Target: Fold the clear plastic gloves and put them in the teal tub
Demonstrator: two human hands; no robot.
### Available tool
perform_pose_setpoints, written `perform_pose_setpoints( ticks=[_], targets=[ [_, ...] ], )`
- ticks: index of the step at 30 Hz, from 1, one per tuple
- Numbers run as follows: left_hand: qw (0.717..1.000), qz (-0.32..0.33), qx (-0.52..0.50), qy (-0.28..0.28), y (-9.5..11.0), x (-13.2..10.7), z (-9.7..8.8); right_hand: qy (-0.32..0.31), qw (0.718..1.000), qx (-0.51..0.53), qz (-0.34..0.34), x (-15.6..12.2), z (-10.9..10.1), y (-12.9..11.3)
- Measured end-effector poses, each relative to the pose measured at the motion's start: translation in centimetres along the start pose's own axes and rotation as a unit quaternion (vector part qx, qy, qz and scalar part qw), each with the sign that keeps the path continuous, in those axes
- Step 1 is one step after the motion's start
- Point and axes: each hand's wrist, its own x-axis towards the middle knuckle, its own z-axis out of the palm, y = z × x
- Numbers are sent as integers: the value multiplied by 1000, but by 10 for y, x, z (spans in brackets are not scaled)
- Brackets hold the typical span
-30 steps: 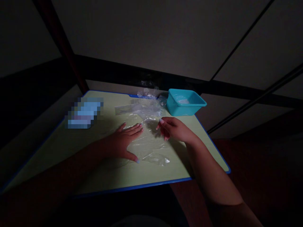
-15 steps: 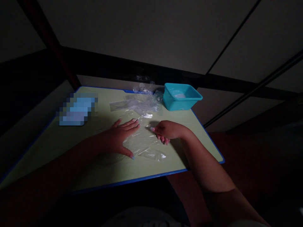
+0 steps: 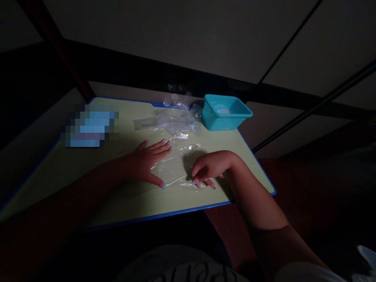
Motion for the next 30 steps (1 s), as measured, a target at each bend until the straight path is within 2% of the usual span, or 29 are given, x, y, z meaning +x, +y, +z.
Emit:
perform_pose_setpoints(
  ticks=[7, 12, 19, 21, 23, 25, 28, 30],
  targets=[
    [1000, -9, 6, -7, 2, 0, -2, 9, 999, -32, 18, -1, 0, 1],
    [1000, -5, 0, -6, -1, 0, 0, 68, 997, -24, 1, -5, 0, -2],
    [1000, -2, 3, -1, -1, 0, 0, 49, 998, -34, 26, -3, -1, 0],
    [1000, -9, 5, -10, 1, 0, -2, 66, 997, -36, 23, -3, -1, 1],
    [1000, -12, 5, -15, 3, 0, -4, 122, 992, -25, -2, -3, -1, 2],
    [1000, -11, 7, -18, 4, 0, -5, 213, 975, 6, -57, -2, -1, 4],
    [1000, -14, 12, -25, 4, 0, -6, 326, 924, 90, -180, 2, -3, 8],
    [999, -16, 14, -24, 4, 0, -5, 348, 895, 132, -245, 5, -4, 11]
  ],
)
